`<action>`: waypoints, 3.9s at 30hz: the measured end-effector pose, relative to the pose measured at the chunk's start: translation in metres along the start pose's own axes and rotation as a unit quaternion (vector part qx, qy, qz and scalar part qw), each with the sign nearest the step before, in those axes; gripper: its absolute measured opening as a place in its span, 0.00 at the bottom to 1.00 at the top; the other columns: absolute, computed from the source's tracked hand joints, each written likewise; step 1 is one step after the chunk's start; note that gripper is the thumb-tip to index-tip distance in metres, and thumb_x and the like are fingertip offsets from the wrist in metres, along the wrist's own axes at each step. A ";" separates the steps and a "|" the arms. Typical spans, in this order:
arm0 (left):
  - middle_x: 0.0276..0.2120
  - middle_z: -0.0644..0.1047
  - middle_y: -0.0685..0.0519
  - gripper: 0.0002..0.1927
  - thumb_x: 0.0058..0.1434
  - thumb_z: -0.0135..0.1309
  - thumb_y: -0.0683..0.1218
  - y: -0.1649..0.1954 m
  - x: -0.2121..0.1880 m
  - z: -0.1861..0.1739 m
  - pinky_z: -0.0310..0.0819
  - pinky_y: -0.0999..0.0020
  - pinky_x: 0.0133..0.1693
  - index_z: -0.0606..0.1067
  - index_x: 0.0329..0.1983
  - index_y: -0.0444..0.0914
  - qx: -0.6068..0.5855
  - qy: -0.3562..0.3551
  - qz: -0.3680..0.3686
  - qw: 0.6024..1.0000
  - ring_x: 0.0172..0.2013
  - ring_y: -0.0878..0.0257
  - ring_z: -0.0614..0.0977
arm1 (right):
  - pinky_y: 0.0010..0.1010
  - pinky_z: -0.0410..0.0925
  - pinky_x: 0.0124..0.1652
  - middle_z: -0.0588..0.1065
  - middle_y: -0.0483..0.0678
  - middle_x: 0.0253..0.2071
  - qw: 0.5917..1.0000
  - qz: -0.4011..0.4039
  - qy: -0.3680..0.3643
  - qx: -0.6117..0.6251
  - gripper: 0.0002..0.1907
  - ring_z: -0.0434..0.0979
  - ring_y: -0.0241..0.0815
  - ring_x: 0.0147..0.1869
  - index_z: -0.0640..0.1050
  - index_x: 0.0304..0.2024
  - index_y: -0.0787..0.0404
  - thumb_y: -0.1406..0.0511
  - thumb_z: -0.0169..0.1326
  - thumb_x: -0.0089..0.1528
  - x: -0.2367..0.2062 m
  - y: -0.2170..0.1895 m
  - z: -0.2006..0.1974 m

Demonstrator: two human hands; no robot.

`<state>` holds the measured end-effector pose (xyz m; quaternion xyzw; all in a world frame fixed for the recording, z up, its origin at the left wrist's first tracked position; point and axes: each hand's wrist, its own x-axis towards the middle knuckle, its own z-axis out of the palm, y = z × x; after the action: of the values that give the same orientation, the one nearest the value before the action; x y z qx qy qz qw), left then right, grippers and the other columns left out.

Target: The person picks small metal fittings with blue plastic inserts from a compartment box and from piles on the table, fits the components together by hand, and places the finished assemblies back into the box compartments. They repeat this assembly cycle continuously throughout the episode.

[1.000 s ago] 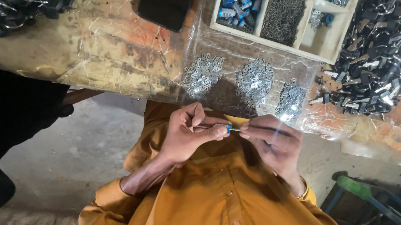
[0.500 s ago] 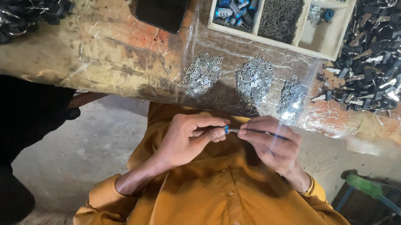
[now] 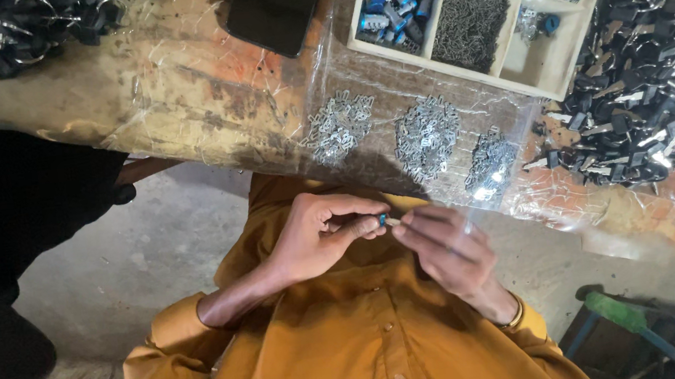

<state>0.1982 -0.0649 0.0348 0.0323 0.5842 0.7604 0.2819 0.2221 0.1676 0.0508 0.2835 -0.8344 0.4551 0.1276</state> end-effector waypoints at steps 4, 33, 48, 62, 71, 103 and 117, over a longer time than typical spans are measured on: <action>0.37 0.85 0.48 0.10 0.66 0.59 0.37 -0.002 -0.002 0.002 0.84 0.74 0.42 0.80 0.49 0.29 0.029 0.005 0.014 0.999 0.40 0.67 0.88 | 0.30 0.77 0.47 0.80 0.49 0.47 0.992 0.053 0.006 0.114 0.11 0.84 0.43 0.49 0.82 0.43 0.64 0.77 0.65 0.57 -0.003 0.009 0.010; 0.78 0.36 0.42 0.59 0.58 0.30 0.84 0.016 -0.003 -0.075 0.16 0.24 0.67 0.49 0.81 0.42 0.627 0.227 0.048 0.744 0.77 0.40 0.35 | 0.28 0.76 0.47 0.82 0.51 0.42 0.975 0.208 -0.072 0.037 0.14 0.84 0.41 0.45 0.82 0.39 0.66 0.75 0.69 0.52 0.065 -0.014 -0.057; 0.79 0.44 0.42 0.56 0.58 0.32 0.82 0.009 -0.002 -0.047 0.21 0.23 0.66 0.52 0.80 0.46 0.618 0.214 0.075 0.753 0.77 0.37 0.42 | 0.27 0.78 0.42 0.83 0.50 0.42 0.976 0.170 -0.130 -0.033 0.12 0.85 0.39 0.43 0.83 0.40 0.62 0.72 0.68 0.53 0.113 -0.019 -0.075; 0.77 0.47 0.35 0.52 0.59 0.43 0.77 0.026 -0.012 -0.034 0.26 0.21 0.65 0.55 0.77 0.42 0.613 0.213 0.146 0.747 0.75 0.33 0.43 | 0.34 0.71 0.37 0.81 0.49 0.41 0.904 0.028 -0.098 -0.415 0.08 0.81 0.43 0.39 0.85 0.45 0.57 0.69 0.58 0.64 0.270 0.115 -0.183; 0.70 0.66 0.46 0.33 0.64 0.55 0.62 0.076 0.018 -0.044 0.46 0.37 0.70 0.70 0.66 0.40 0.553 0.176 0.261 0.771 0.70 0.45 0.64 | 0.43 0.72 0.37 0.82 0.48 0.36 0.843 0.295 -0.244 -0.377 0.14 0.82 0.52 0.36 0.84 0.46 0.44 0.56 0.58 0.58 0.147 0.091 -0.195; 0.46 0.71 0.43 0.18 0.41 0.63 0.35 0.139 0.177 -0.032 0.75 0.59 0.50 0.79 0.38 0.29 0.759 0.003 0.293 0.581 0.48 0.52 0.76 | 0.26 0.70 0.41 0.79 0.49 0.39 0.872 0.402 0.245 -0.134 0.12 0.76 0.34 0.40 0.81 0.50 0.61 0.64 0.65 0.66 -0.029 0.073 -0.149; 0.46 0.72 0.46 0.04 0.54 0.59 0.40 0.146 0.167 -0.044 0.81 0.65 0.31 0.78 0.29 0.32 0.728 0.042 0.324 0.602 0.49 0.56 0.75 | 0.25 0.72 0.39 0.81 0.53 0.36 0.881 0.373 0.208 -0.205 0.12 0.81 0.36 0.35 0.82 0.48 0.72 0.70 0.68 0.65 -0.007 0.070 -0.167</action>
<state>-0.0156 -0.0491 0.1068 0.3821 0.9070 0.1256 -0.1248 0.1785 0.3389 0.0918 -0.1820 -0.9075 0.3359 0.1744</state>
